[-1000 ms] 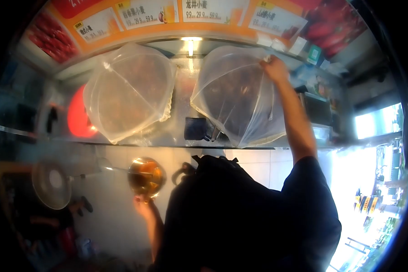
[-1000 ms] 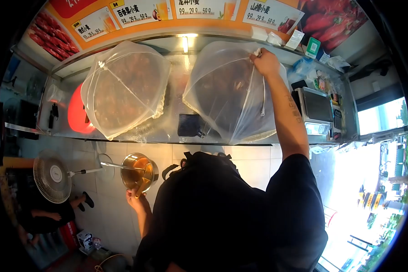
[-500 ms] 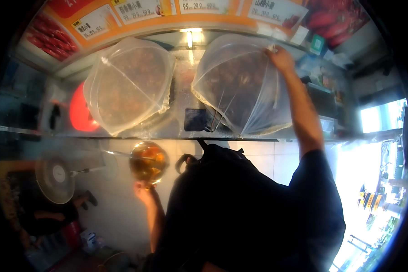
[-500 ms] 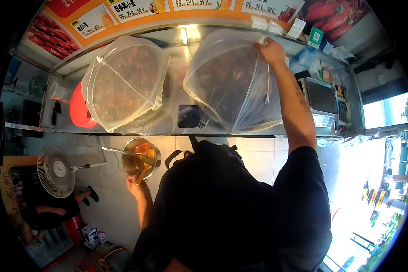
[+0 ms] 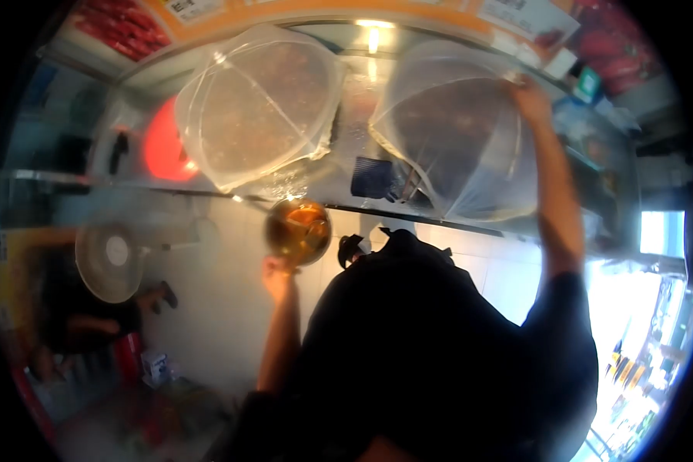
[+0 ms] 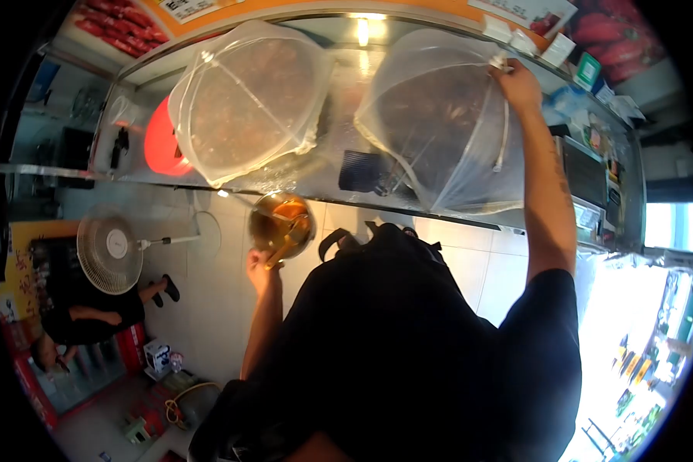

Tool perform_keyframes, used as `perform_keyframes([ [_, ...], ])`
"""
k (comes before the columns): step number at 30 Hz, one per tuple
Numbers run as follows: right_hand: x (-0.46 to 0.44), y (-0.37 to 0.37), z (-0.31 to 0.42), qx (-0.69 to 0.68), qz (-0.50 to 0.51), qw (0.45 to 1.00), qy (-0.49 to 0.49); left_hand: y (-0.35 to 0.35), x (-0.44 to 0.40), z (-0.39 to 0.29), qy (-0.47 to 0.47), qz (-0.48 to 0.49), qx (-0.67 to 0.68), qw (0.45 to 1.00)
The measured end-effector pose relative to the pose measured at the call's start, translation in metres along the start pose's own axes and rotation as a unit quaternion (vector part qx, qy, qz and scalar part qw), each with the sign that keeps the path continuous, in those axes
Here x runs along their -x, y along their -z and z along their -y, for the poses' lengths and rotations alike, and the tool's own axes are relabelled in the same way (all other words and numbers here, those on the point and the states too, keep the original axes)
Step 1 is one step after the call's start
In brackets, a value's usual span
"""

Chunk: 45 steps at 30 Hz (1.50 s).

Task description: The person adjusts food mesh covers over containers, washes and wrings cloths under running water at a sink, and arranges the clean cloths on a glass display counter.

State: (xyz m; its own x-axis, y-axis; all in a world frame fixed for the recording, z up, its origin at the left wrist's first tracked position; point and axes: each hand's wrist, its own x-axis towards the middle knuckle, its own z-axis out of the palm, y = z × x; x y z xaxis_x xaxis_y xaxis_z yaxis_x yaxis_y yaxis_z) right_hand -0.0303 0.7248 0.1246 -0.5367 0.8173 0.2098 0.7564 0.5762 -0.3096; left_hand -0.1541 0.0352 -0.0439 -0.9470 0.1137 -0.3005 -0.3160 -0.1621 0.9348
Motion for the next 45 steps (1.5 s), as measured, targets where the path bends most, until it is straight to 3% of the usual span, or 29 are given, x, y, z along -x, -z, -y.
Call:
perform_keyframes([
  [6, 0.004, -0.001, -0.003, -0.049, 0.021, 0.997, -0.051, -0.044, -0.060, 0.062, 0.026, 0.025, 0.106, 0.994],
  [18, 0.007, -0.001, -0.018, -0.115, 0.043, 0.992, -0.038, -0.099, -0.118, 0.101, 0.092, 0.061, 0.064, 0.992],
  [22, 0.002, 0.012, -0.009, -0.072, 0.051, 0.996, 0.008, -0.088, -0.108, 0.098, 0.155, 0.127, 0.166, 0.966],
  [23, -0.004, 0.016, -0.015, -0.047, 0.049, 0.997, 0.043, -0.076, -0.099, 0.106, 0.101, 0.168, 0.162, 0.967],
  [24, -0.011, 0.017, -0.019, -0.022, 0.046, 0.996, 0.078, -0.069, -0.085, 0.106, 0.135, 0.128, 0.229, 0.955],
  [26, -0.010, 0.027, -0.009, -0.037, 0.054, 0.996, 0.066, -0.003, -0.087, 0.183, 0.223, 0.104, 0.369, 0.896],
  [28, -0.003, 0.031, -0.006, -0.053, 0.066, 0.995, 0.056, -0.077, -0.015, 0.152, 0.253, 0.045, 0.047, 0.965],
  [30, -0.001, 0.022, -0.009, -0.080, 0.058, 0.992, 0.078, -0.156, 0.033, 0.127, 0.261, 0.078, -0.082, 0.959],
  [32, 0.001, 0.017, -0.016, -0.102, 0.065, 0.989, 0.079, -0.223, 0.057, 0.113, 0.199, 0.132, -0.012, 0.971],
  [34, 0.001, 0.012, -0.026, -0.143, 0.049, 0.984, 0.090, -0.267, 0.058, 0.101, 0.183, 0.093, 0.106, 0.973],
  [36, 0.002, 0.013, -0.033, -0.189, 0.053, 0.976, 0.099, -0.304, 0.059, 0.064, 0.188, 0.074, -0.003, 0.979],
  [38, 0.002, 0.014, -0.037, -0.237, 0.059, 0.964, 0.107, -0.310, 0.050, 0.070, 0.133, 0.130, -0.127, 0.974],
  [41, 0.002, 0.022, -0.042, -0.279, 0.061, 0.951, 0.121, -0.312, 0.043, 0.083, 0.078, 0.116, -0.096, 0.985],
  [45, 0.005, 0.045, -0.048, -0.356, 0.088, 0.925, 0.103, -0.317, 0.055, 0.071, 0.099, 0.119, -0.063, 0.986],
])
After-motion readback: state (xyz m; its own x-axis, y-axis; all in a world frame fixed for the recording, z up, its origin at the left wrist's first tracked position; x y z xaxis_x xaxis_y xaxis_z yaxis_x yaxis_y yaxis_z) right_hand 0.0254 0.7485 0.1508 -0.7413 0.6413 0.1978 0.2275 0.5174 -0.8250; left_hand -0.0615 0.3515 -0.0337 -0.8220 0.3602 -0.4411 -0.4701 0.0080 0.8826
